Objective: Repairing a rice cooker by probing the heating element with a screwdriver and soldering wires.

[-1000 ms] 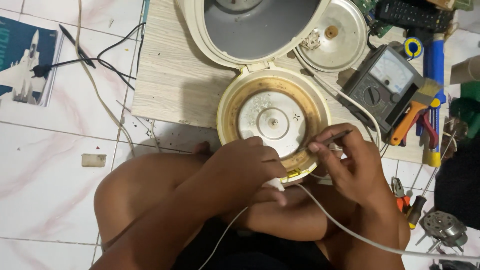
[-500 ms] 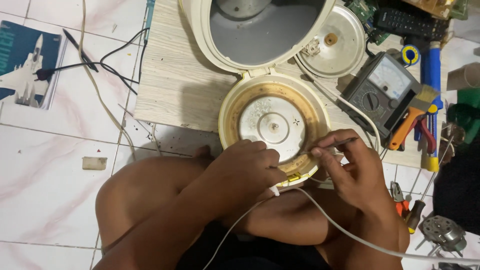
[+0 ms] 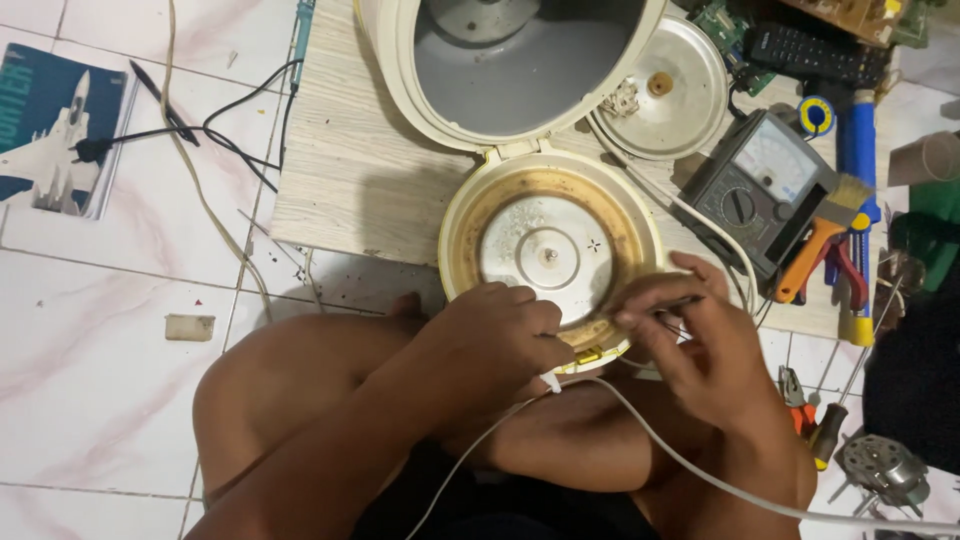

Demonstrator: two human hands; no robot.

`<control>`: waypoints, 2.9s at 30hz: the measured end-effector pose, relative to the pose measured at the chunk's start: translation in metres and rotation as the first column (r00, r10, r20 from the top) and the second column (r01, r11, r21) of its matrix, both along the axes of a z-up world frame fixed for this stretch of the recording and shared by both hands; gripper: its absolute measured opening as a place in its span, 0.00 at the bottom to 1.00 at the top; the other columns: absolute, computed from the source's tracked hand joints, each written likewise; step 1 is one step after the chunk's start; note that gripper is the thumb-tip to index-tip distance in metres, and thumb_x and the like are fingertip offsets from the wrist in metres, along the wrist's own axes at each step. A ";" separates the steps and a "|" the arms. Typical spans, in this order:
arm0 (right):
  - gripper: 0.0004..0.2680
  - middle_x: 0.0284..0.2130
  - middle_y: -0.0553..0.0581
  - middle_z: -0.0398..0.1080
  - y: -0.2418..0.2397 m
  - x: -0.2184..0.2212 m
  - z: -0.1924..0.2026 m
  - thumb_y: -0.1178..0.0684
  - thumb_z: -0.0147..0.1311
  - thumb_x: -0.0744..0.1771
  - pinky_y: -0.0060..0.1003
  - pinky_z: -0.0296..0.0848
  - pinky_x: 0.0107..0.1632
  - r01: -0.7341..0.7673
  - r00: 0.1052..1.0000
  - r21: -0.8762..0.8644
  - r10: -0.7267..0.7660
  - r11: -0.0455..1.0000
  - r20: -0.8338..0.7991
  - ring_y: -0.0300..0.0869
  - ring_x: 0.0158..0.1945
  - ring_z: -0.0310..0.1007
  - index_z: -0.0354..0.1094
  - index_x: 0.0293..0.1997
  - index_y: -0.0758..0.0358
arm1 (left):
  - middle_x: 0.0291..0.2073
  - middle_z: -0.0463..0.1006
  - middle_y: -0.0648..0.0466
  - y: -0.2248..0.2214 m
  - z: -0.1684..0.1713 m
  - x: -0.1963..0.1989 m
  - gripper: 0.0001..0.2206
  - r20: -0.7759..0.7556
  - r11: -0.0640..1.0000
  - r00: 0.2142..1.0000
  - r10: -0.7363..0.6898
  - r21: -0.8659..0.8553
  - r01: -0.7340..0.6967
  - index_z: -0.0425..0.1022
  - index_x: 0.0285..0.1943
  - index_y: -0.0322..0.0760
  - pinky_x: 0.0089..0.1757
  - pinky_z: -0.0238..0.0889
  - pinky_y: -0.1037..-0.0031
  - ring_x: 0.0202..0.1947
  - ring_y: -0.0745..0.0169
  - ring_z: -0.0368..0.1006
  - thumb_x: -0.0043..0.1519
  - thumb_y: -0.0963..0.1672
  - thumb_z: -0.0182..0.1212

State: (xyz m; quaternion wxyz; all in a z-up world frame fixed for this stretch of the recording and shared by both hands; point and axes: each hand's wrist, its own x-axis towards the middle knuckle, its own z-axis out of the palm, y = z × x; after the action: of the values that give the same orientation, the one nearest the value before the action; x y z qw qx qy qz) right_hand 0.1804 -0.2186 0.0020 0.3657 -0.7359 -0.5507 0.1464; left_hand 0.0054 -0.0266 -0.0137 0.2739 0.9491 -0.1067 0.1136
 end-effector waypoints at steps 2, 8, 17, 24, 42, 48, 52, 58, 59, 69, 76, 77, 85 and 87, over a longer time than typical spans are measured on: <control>0.02 0.41 0.50 0.77 -0.004 0.004 -0.005 0.53 0.55 0.68 0.54 0.56 0.73 0.020 0.993 -0.021 -0.017 1.000 0.120 0.41 0.48 0.77 0.72 0.40 0.55 | 0.29 0.72 0.52 0.000 0.002 -0.002 0.13 -0.007 1.000 1.000 -0.001 -0.007 0.001 0.75 0.32 0.46 0.33 0.59 0.55 0.31 0.44 0.69 0.44 0.46 0.76; 0.04 0.39 0.52 0.76 -0.004 -0.001 0.002 0.56 0.55 0.68 0.59 0.53 0.78 -0.027 0.998 0.038 0.025 0.999 0.058 0.41 0.46 0.78 0.65 0.44 0.59 | 0.31 0.73 0.53 -0.001 -0.006 0.001 0.16 0.062 0.999 0.998 -0.013 0.039 0.011 0.75 0.34 0.46 0.32 0.60 0.56 0.32 0.46 0.69 0.41 0.47 0.77; 0.05 0.34 0.51 0.75 -0.006 0.003 -0.003 0.58 0.54 0.70 0.54 0.56 0.79 0.142 0.980 0.056 -0.148 0.988 0.132 0.40 0.47 0.78 0.65 0.49 0.63 | 0.30 0.71 0.54 -0.005 0.002 0.001 0.12 0.242 0.996 0.970 0.028 0.074 -0.047 0.71 0.31 0.45 0.33 0.60 0.62 0.30 0.51 0.68 0.47 0.42 0.73; 0.05 0.34 0.54 0.75 -0.001 -0.002 0.004 0.57 0.55 0.69 0.52 0.56 0.77 0.127 0.990 0.054 -0.130 0.990 0.054 0.37 0.36 0.75 0.64 0.48 0.62 | 0.31 0.69 0.53 -0.003 0.006 -0.004 0.02 0.246 0.991 0.967 0.064 0.094 -0.090 0.72 0.37 0.48 0.35 0.58 0.62 0.31 0.50 0.67 0.60 0.44 0.59; 0.05 0.33 0.54 0.76 -0.001 0.002 -0.001 0.57 0.52 0.70 0.55 0.53 0.79 0.144 0.986 0.010 -0.145 0.990 0.081 0.38 0.38 0.77 0.63 0.49 0.62 | 0.28 0.71 0.55 -0.002 -0.001 -0.004 0.05 0.260 0.989 0.965 0.045 0.126 -0.080 0.72 0.30 0.48 0.31 0.59 0.60 0.29 0.51 0.69 0.58 0.45 0.62; 0.05 0.32 0.51 0.71 -0.003 0.005 -0.014 0.57 0.52 0.71 0.50 0.59 0.74 0.169 0.975 0.017 -0.170 0.985 0.145 0.43 0.51 0.68 0.65 0.51 0.63 | 0.28 0.69 0.56 -0.001 0.001 -0.008 0.06 0.306 0.987 0.949 0.071 0.116 -0.112 0.72 0.31 0.47 0.32 0.58 0.62 0.29 0.52 0.67 0.59 0.44 0.63; 0.03 0.44 0.55 0.73 0.000 0.011 -0.012 0.58 0.51 0.71 0.56 0.58 0.78 0.093 0.981 0.094 -0.107 0.991 0.163 0.45 0.53 0.74 0.67 0.49 0.63 | 0.28 0.69 0.55 0.000 0.005 -0.009 0.06 0.319 0.988 0.946 0.061 0.113 -0.102 0.70 0.30 0.46 0.33 0.57 0.62 0.28 0.52 0.66 0.60 0.42 0.61; 0.05 0.44 0.54 0.73 0.002 0.006 -0.014 0.58 0.50 0.72 0.49 0.59 0.78 0.172 0.964 0.095 -0.187 0.981 0.188 0.46 0.58 0.72 0.64 0.52 0.66 | 0.29 0.68 0.55 0.002 0.009 -0.012 0.07 0.333 0.991 0.940 0.069 0.087 -0.103 0.71 0.31 0.45 0.34 0.56 0.63 0.30 0.53 0.65 0.63 0.43 0.62; 0.05 0.44 0.54 0.73 0.000 0.005 -0.012 0.58 0.50 0.72 0.49 0.59 0.78 0.176 0.963 0.094 -0.191 0.980 0.190 0.46 0.58 0.72 0.64 0.52 0.66 | 0.29 0.68 0.55 0.001 0.008 -0.011 0.07 0.335 0.991 0.940 0.065 0.085 -0.099 0.71 0.31 0.45 0.34 0.56 0.63 0.30 0.53 0.65 0.63 0.43 0.62; 0.02 0.39 0.56 0.76 0.006 0.003 -0.009 0.58 0.55 0.69 0.56 0.59 0.78 0.141 0.990 0.102 -0.137 0.985 -0.043 0.41 0.46 0.76 0.69 0.42 0.63 | 0.29 0.69 0.55 0.001 0.002 -0.009 0.08 0.334 0.990 0.940 0.067 0.094 -0.104 0.71 0.31 0.46 0.34 0.58 0.62 0.31 0.52 0.67 0.62 0.46 0.62; 0.03 0.40 0.57 0.76 0.007 0.002 -0.009 0.58 0.53 0.71 0.51 0.62 0.76 0.188 0.979 0.103 -0.195 0.977 0.056 0.43 0.51 0.74 0.69 0.45 0.66 | 0.27 0.69 0.54 0.001 0.005 -0.009 0.08 0.336 0.991 0.940 0.064 0.086 -0.098 0.71 0.31 0.45 0.33 0.57 0.61 0.29 0.52 0.66 0.62 0.44 0.63; 0.03 0.40 0.57 0.76 0.006 0.002 -0.010 0.58 0.53 0.71 0.51 0.62 0.76 0.188 0.979 0.104 -0.195 0.977 0.058 0.43 0.51 0.74 0.69 0.45 0.66 | 0.27 0.69 0.54 0.001 0.005 -0.010 0.08 0.338 0.991 0.939 0.063 0.086 -0.098 0.71 0.31 0.45 0.33 0.57 0.61 0.29 0.52 0.66 0.62 0.44 0.63; 0.04 0.39 0.60 0.73 -0.005 0.004 -0.016 0.61 0.56 0.68 0.57 0.63 0.79 0.216 0.963 0.195 -0.176 0.957 -0.204 0.51 0.56 0.73 0.67 0.44 0.68 | 0.29 0.69 0.53 0.002 0.004 -0.009 0.09 0.308 0.993 0.950 0.055 0.080 -0.083 0.71 0.33 0.46 0.34 0.57 0.61 0.31 0.51 0.67 0.64 0.47 0.62; 0.04 0.32 0.59 0.72 -0.006 0.002 -0.008 0.61 0.54 0.68 0.57 0.63 0.79 0.149 0.970 0.213 -0.101 0.966 -0.221 0.48 0.48 0.75 0.64 0.43 0.67 | 0.31 0.69 0.53 0.005 0.011 -0.013 0.09 0.266 0.996 0.963 0.039 0.064 -0.058 0.71 0.35 0.45 0.35 0.57 0.61 0.32 0.50 0.67 0.61 0.48 0.66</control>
State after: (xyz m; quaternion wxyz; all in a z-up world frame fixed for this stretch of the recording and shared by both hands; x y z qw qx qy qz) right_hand 0.1827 -0.2242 -0.0057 0.5118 -0.7031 -0.4748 0.1349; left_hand -0.0072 -0.0216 -0.0031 0.2204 0.9368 -0.1231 0.2422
